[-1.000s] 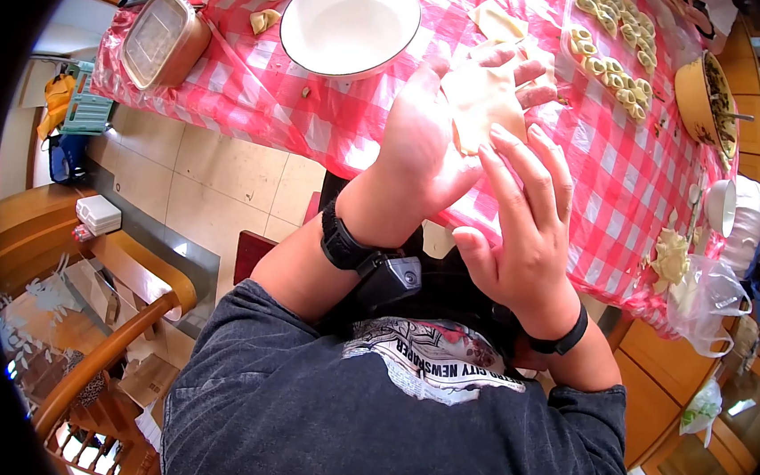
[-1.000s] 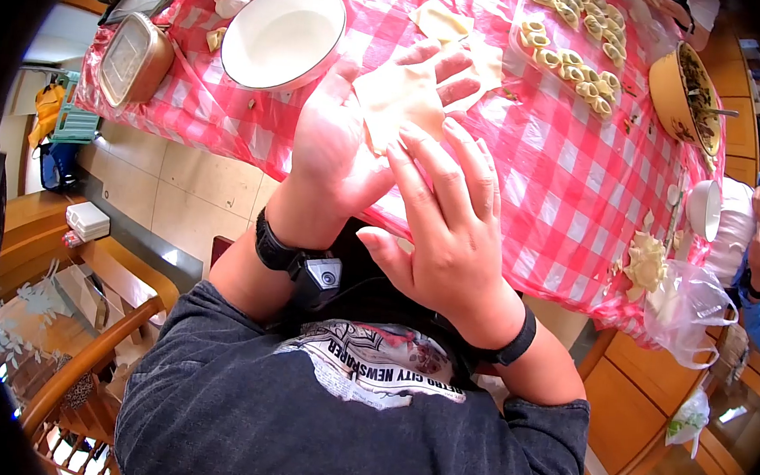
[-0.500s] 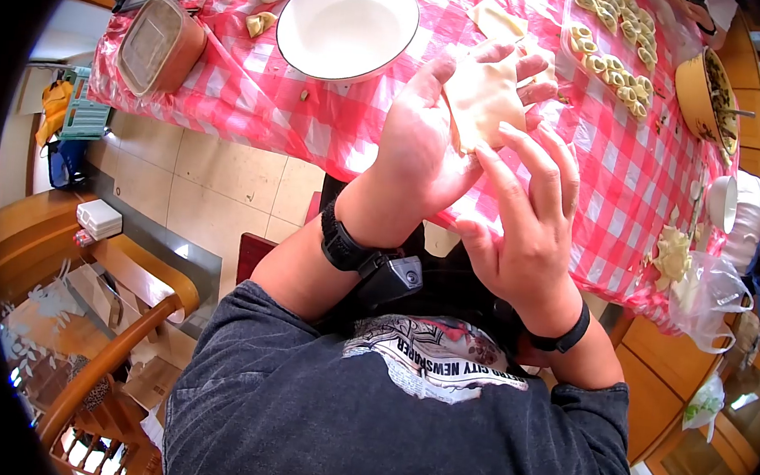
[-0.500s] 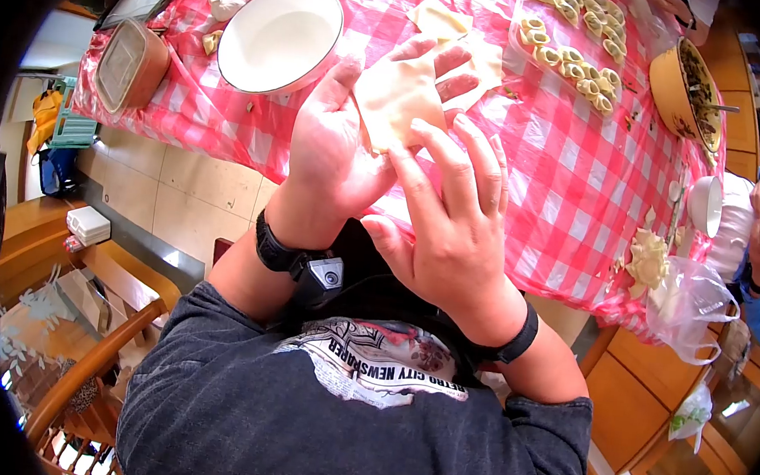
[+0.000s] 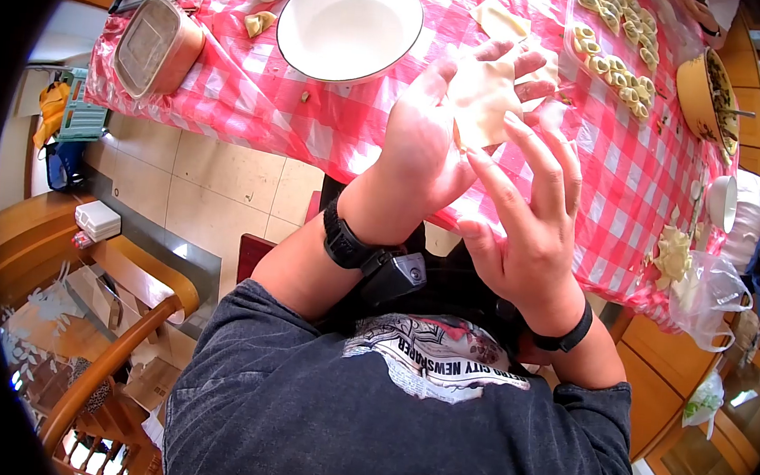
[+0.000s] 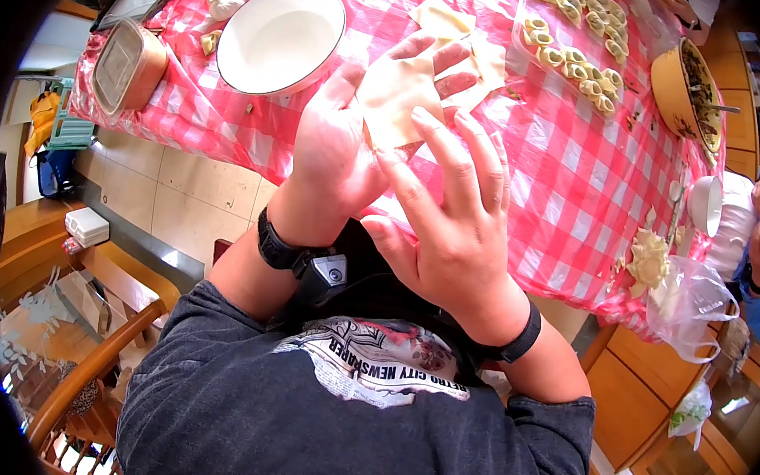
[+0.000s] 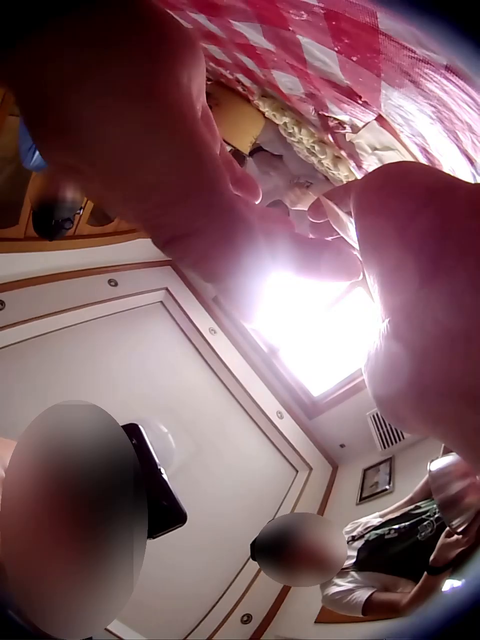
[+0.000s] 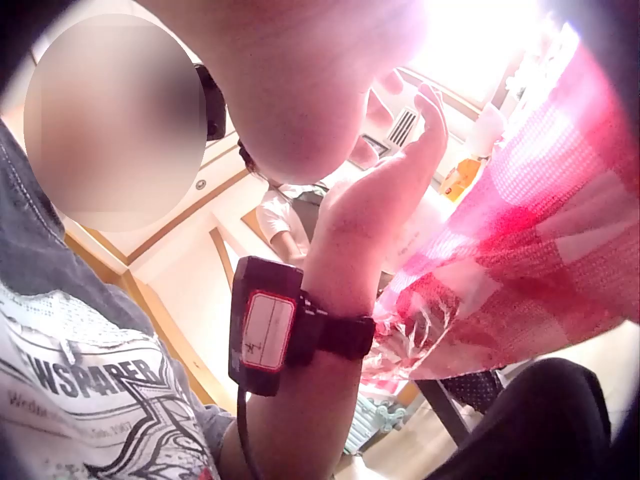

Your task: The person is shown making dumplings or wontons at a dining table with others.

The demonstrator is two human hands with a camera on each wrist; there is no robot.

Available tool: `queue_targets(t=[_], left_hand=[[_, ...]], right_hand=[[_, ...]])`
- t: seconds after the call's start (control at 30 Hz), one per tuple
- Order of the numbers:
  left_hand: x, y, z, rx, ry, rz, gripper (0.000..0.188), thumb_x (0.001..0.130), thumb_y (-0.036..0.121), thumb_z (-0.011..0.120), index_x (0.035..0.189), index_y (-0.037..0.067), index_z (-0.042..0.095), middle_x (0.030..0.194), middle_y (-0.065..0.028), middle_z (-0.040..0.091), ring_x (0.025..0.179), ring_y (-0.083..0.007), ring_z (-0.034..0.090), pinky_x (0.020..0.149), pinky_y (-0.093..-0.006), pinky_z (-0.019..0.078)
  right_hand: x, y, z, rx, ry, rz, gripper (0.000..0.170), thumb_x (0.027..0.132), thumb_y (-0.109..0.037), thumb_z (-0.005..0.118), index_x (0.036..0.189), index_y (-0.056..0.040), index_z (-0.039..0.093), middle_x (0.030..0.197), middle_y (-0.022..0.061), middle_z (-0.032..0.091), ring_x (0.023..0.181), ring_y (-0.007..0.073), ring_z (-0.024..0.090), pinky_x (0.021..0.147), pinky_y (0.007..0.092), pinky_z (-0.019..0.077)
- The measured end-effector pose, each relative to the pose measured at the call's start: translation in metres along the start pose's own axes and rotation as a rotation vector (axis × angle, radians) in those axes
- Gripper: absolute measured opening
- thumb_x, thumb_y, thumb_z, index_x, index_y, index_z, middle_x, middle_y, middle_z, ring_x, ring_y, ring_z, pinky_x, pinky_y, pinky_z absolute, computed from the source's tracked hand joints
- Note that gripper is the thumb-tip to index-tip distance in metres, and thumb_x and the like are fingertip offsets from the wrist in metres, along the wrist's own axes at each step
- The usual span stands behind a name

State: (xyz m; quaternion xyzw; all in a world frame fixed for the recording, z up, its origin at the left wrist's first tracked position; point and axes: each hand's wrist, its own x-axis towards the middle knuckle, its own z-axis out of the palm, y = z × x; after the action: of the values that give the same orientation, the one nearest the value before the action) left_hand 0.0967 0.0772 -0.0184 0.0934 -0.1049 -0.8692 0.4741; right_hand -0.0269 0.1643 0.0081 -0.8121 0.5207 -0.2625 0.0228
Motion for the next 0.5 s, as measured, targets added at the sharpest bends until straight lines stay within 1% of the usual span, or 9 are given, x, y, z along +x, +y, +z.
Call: queue_targets(t=[0.07,0.23,0.5], left_hand=[[0.0002,0.0010,-0.0005,-0.063,-0.033,0.007,0.052,0.106,0.036,0.014,0.141,0.004,0.036,0.140,-0.0193,0.047,0.125,-0.0307,0.049,0.108,-0.0429,0.0414],[0.0011,0.0012,-0.0024,-0.076,-0.037,-0.003,0.052,0.106,0.036,0.014,0.141,0.004,0.036,0.140,-0.0193,0.047,0.125,-0.0307,0.050,0.107,-0.0424,0.0417],[0.0016,0.0006,-0.0038,-0.053,-0.029,0.006,0.051,0.106,0.036,0.015,0.140,0.004,0.036,0.140,-0.0192,0.047,0.124,-0.0308,0.050,0.107,-0.0424,0.0416]], right_hand=[[0.0005,-0.0001,0.0005,0.001,-0.010,-0.005,0.045,0.088,-0.037,0.065,0.121,-0.0075,0.067,0.139,0.0191,0.049,0.132,0.0416,0.041,0.108,0.0500,0.0340],[0.0015,0.0006,0.0026,0.016,-0.002,-0.008,0.043,0.088,-0.037,0.066,0.120,-0.0084,0.068,0.138,0.0185,0.050,0.131,0.0412,0.042,0.108,0.0497,0.0344],[0.0037,0.0003,0.0047,0.030,0.005,-0.004,0.039,0.088,-0.039,0.065,0.111,-0.0078,0.070,0.135,0.0181,0.052,0.130,0.0396,0.043,0.108,0.0493,0.0340]])
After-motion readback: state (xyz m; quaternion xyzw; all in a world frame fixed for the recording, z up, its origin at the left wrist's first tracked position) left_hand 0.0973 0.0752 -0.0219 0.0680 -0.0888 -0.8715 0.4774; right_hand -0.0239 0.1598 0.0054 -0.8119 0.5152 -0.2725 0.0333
